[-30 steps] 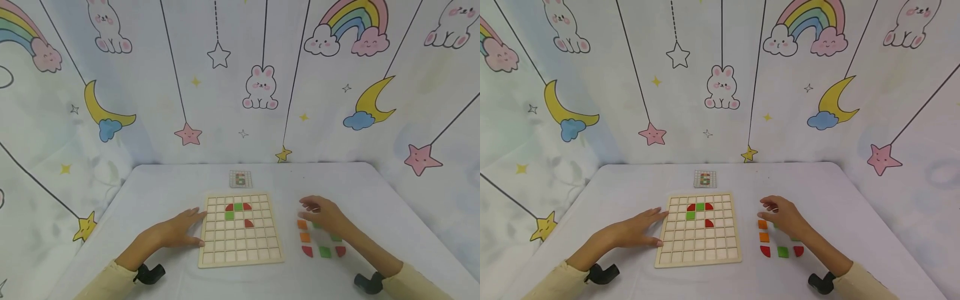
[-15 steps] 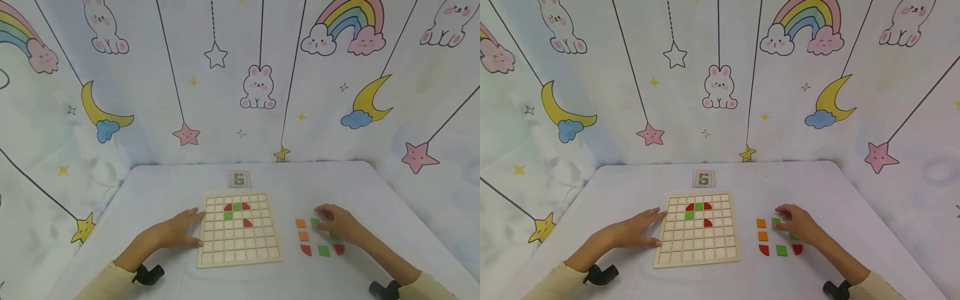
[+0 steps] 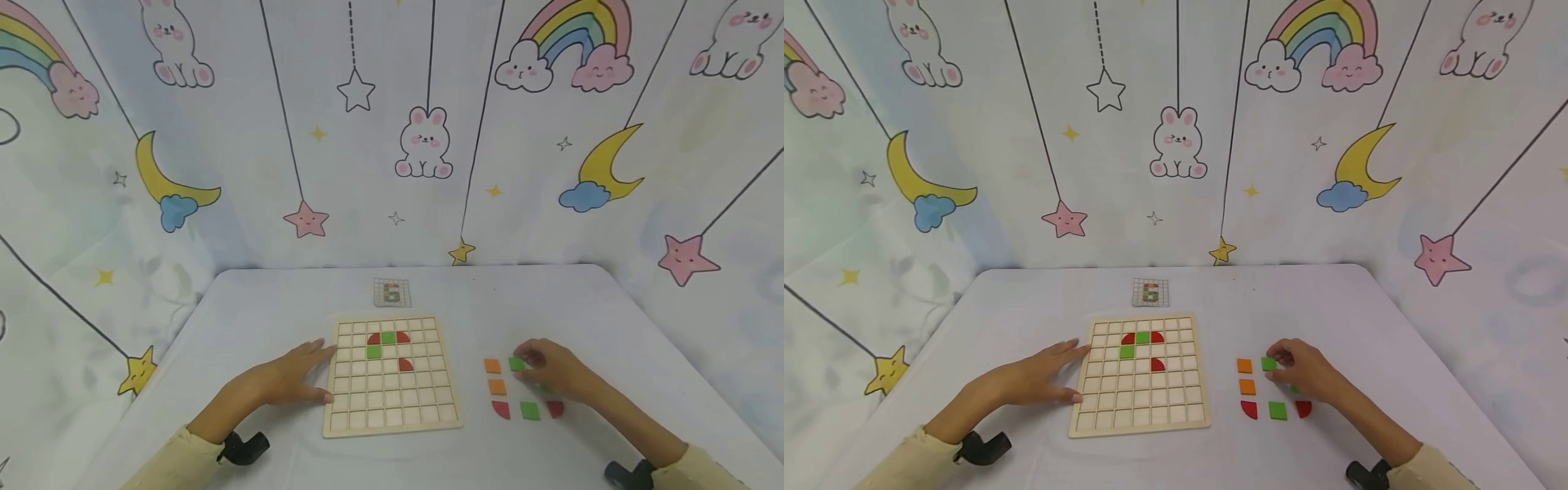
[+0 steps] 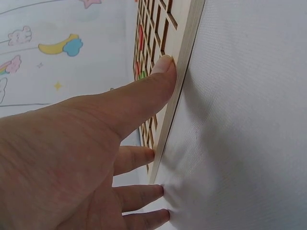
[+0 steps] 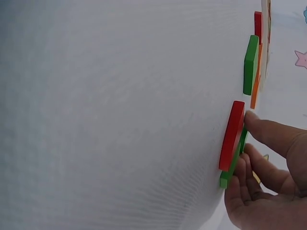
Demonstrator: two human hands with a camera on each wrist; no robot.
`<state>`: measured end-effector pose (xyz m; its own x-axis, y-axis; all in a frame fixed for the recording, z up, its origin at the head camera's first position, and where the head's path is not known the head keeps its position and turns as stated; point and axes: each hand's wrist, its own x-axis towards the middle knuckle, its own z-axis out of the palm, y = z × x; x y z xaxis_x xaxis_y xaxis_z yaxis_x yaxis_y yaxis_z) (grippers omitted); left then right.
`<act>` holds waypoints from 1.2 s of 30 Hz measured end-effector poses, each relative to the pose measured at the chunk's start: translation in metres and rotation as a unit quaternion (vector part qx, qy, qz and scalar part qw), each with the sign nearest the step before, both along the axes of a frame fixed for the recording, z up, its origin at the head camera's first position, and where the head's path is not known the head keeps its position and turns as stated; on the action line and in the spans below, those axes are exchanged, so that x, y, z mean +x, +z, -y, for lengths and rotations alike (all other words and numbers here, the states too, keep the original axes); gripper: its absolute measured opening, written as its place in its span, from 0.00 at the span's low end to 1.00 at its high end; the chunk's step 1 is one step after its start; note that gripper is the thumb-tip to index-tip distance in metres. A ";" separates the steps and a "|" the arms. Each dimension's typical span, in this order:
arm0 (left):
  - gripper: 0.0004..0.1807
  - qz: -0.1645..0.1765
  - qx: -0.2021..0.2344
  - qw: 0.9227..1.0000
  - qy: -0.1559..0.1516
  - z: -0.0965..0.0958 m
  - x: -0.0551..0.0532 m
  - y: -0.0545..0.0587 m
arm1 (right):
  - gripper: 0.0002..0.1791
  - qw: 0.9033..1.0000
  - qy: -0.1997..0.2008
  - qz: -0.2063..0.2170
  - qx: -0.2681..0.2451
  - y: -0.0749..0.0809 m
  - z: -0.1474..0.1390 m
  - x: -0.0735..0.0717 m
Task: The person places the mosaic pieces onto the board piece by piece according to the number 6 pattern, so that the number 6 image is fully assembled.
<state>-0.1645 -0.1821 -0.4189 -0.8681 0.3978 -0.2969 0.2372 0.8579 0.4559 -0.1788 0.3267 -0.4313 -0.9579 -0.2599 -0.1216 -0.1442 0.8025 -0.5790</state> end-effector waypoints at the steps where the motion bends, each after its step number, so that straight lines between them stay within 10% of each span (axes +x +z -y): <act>1: 0.53 0.000 0.000 1.000 0.000 0.000 0.000 0.000 | 0.24 1.000 0.002 0.000 -0.001 0.000 0.000 0.000; 36: 0.52 0.003 0.008 1.000 0.003 -0.001 0.002 0.005 | 0.15 0.999 0.031 -0.041 0.012 0.010 0.041 -0.017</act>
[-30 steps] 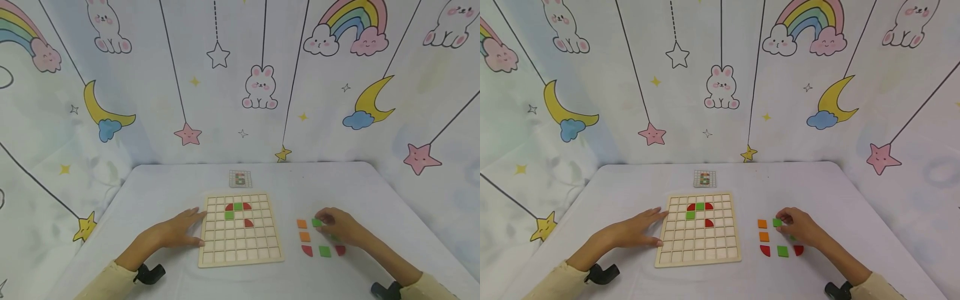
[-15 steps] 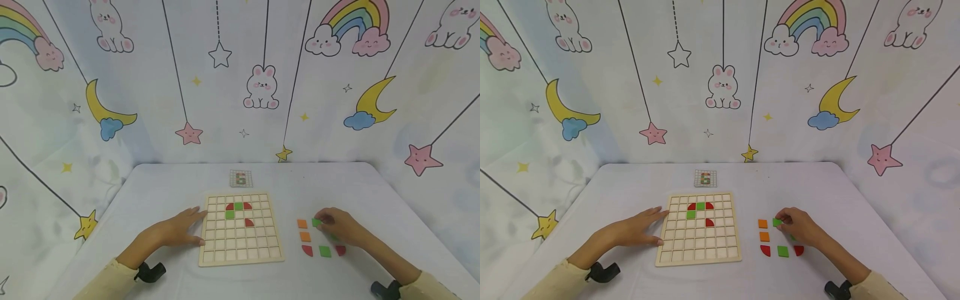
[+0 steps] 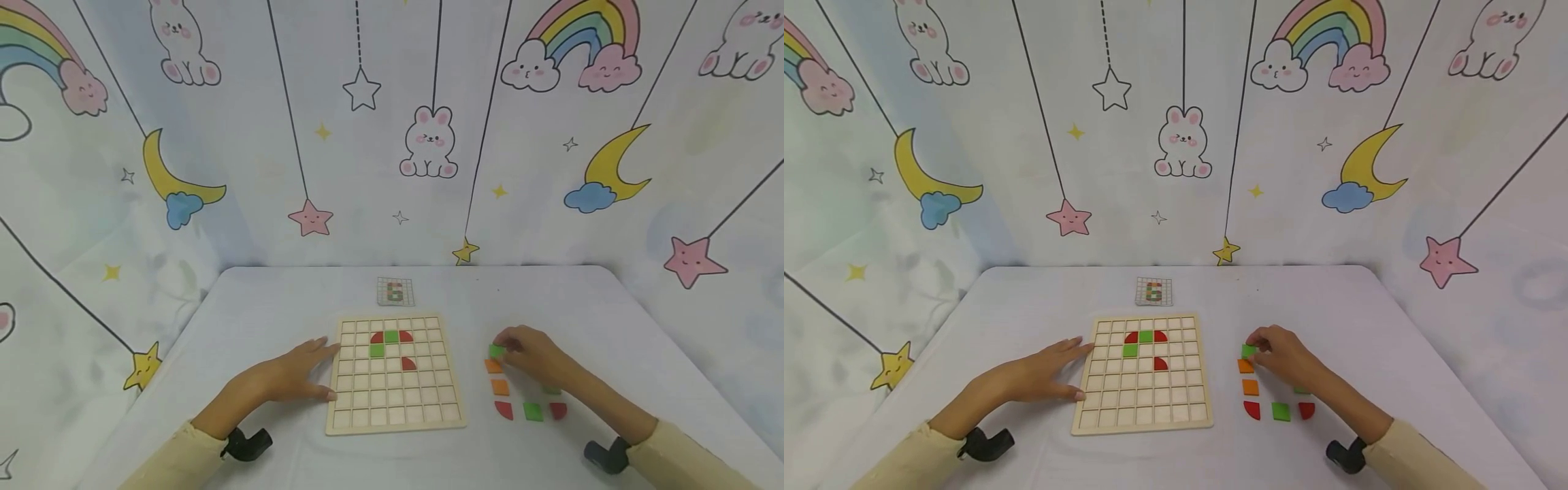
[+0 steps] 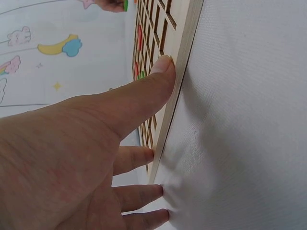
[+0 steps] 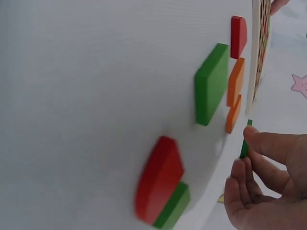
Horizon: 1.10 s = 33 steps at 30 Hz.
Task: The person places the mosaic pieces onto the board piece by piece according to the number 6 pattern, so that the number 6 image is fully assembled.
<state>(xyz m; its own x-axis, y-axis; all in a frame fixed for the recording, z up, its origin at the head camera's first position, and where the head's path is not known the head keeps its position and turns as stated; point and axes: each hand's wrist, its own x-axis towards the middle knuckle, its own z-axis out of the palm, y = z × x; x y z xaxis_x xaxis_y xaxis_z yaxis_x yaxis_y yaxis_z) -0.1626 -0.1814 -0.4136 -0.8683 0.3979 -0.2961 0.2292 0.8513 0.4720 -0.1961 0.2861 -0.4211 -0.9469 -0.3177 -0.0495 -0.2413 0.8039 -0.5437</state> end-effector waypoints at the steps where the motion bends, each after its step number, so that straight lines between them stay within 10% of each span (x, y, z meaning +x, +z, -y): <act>1: 0.52 0.000 0.001 1.000 0.000 0.000 0.000 0.000 | 0.15 1.000 0.002 -0.002 0.002 0.001 0.003 -0.002; 33: 0.51 -0.002 -0.013 1.000 0.002 0.000 -0.003 -0.004 | 0.12 0.995 0.091 -0.001 -0.039 0.003 0.134 -0.015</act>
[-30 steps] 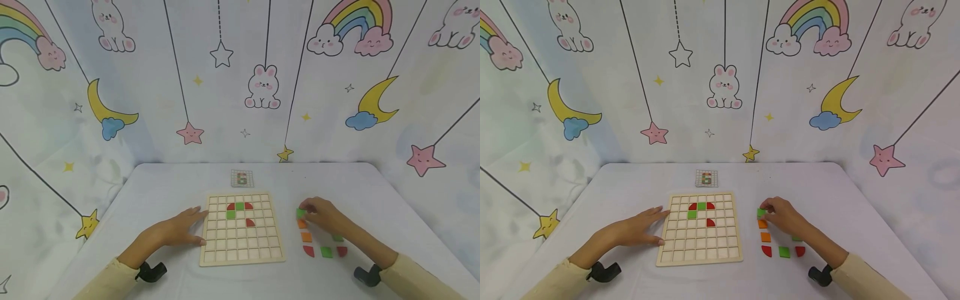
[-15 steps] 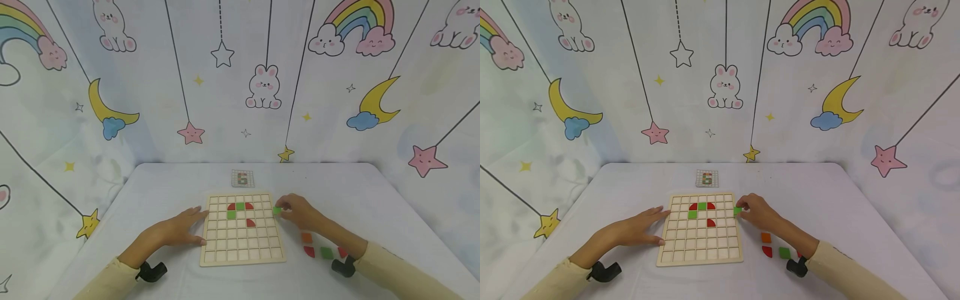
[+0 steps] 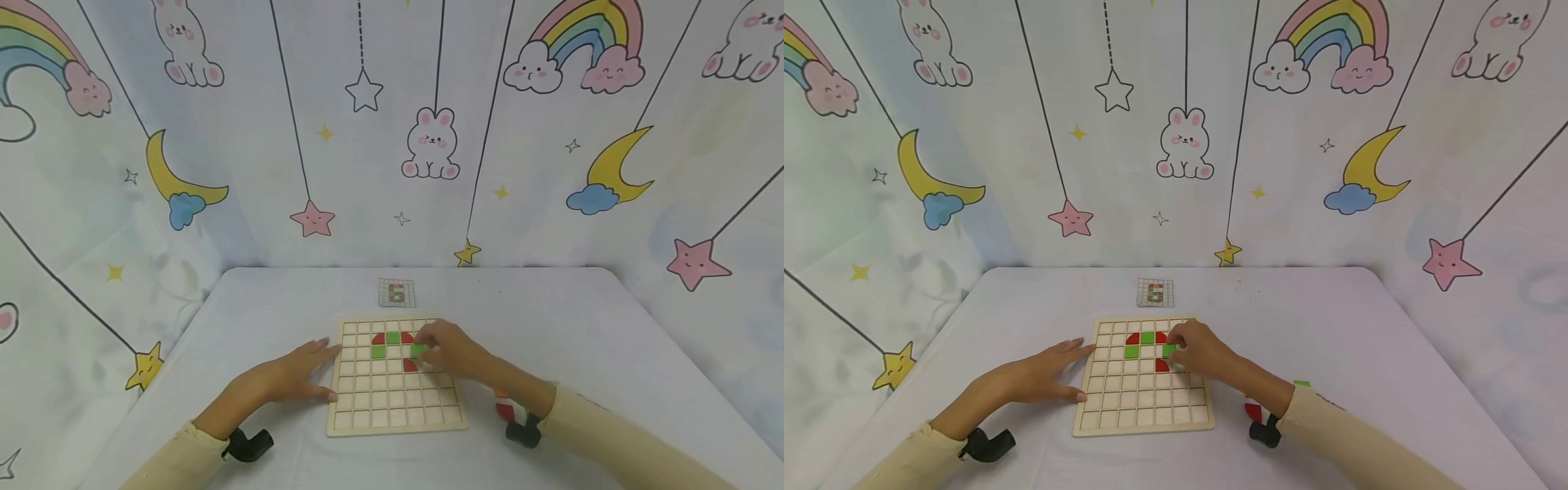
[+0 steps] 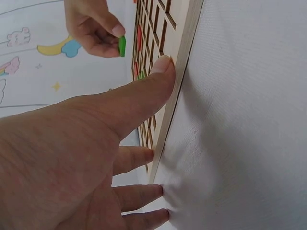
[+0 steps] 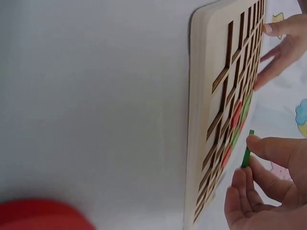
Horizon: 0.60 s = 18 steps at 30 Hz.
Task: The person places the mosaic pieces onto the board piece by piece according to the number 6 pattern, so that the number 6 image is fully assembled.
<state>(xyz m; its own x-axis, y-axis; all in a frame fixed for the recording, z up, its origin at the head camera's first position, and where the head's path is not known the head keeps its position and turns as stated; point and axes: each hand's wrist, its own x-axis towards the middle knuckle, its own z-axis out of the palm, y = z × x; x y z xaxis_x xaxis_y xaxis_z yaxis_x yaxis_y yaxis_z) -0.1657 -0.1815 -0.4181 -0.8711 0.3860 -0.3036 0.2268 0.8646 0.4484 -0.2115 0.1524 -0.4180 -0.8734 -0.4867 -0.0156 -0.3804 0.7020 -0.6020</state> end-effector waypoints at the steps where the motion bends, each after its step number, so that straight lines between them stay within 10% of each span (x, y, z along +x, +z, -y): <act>1: 0.51 0.000 0.001 1.000 0.001 0.000 0.000 0.000 | 0.11 1.000 0.005 -0.003 -0.002 -0.001 0.003 0.000; 18: 0.52 0.003 0.001 1.000 0.004 0.000 0.000 0.000 | 0.11 0.999 0.044 -0.001 0.011 -0.001 0.038 0.010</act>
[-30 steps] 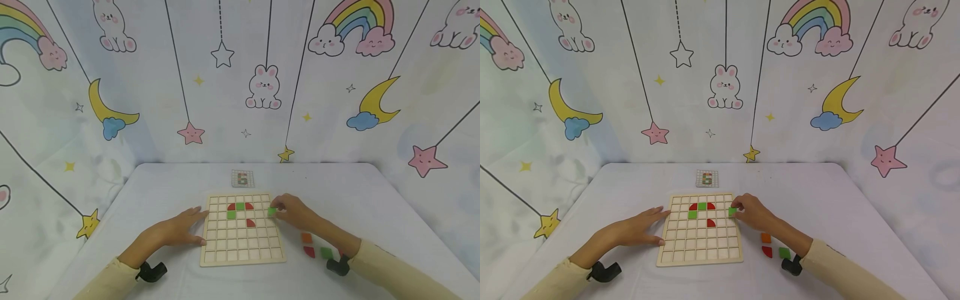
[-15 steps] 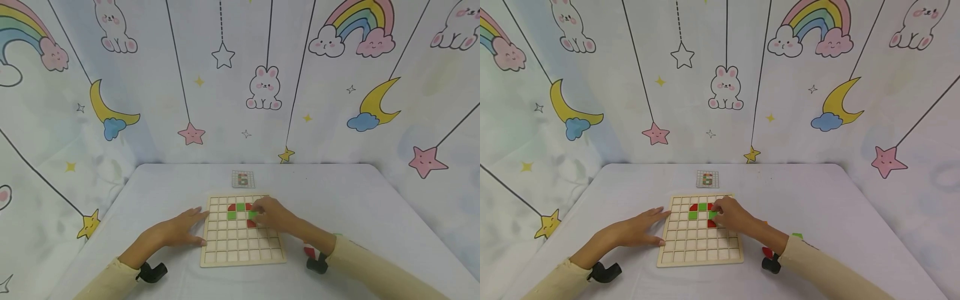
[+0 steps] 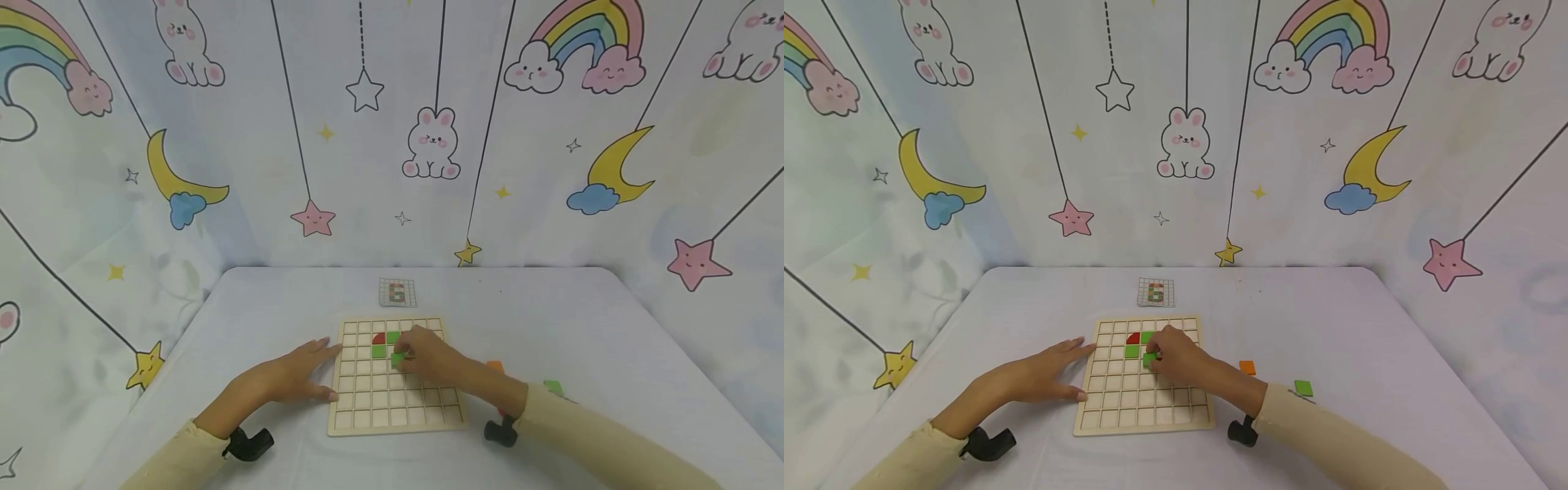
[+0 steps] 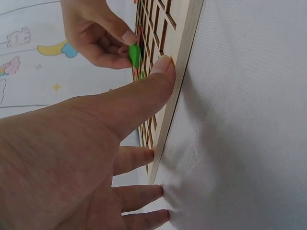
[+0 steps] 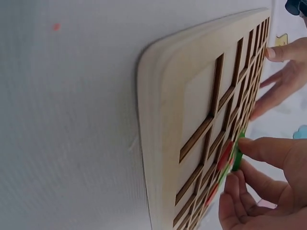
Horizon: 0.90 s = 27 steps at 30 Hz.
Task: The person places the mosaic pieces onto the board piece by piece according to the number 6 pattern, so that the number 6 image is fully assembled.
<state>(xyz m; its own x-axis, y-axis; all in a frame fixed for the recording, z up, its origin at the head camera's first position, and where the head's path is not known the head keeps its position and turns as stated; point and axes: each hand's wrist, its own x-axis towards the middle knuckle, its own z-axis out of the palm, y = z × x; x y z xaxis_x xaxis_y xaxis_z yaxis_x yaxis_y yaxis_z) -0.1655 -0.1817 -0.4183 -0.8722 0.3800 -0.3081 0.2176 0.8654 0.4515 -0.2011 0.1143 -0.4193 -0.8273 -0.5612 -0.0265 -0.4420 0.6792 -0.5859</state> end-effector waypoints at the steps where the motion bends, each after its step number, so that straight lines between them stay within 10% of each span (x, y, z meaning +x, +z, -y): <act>1: 0.52 0.000 0.000 1.000 0.000 0.000 0.000 0.000 | 0.10 1.000 0.001 0.001 0.001 -0.001 0.001 0.000; 27: 0.52 -0.004 0.009 1.000 -0.008 0.000 0.003 0.004 | 0.04 0.999 0.033 -0.014 -0.010 -0.006 0.003 -0.002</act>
<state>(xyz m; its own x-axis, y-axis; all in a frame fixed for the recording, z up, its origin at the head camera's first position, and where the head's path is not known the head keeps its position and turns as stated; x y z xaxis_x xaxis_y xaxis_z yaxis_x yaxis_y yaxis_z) -0.1625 -0.1818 -0.4148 -0.8687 0.3994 -0.2930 0.2353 0.8532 0.4654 -0.2029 0.1117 -0.4251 -0.7890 -0.6144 0.0075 -0.5013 0.6367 -0.5860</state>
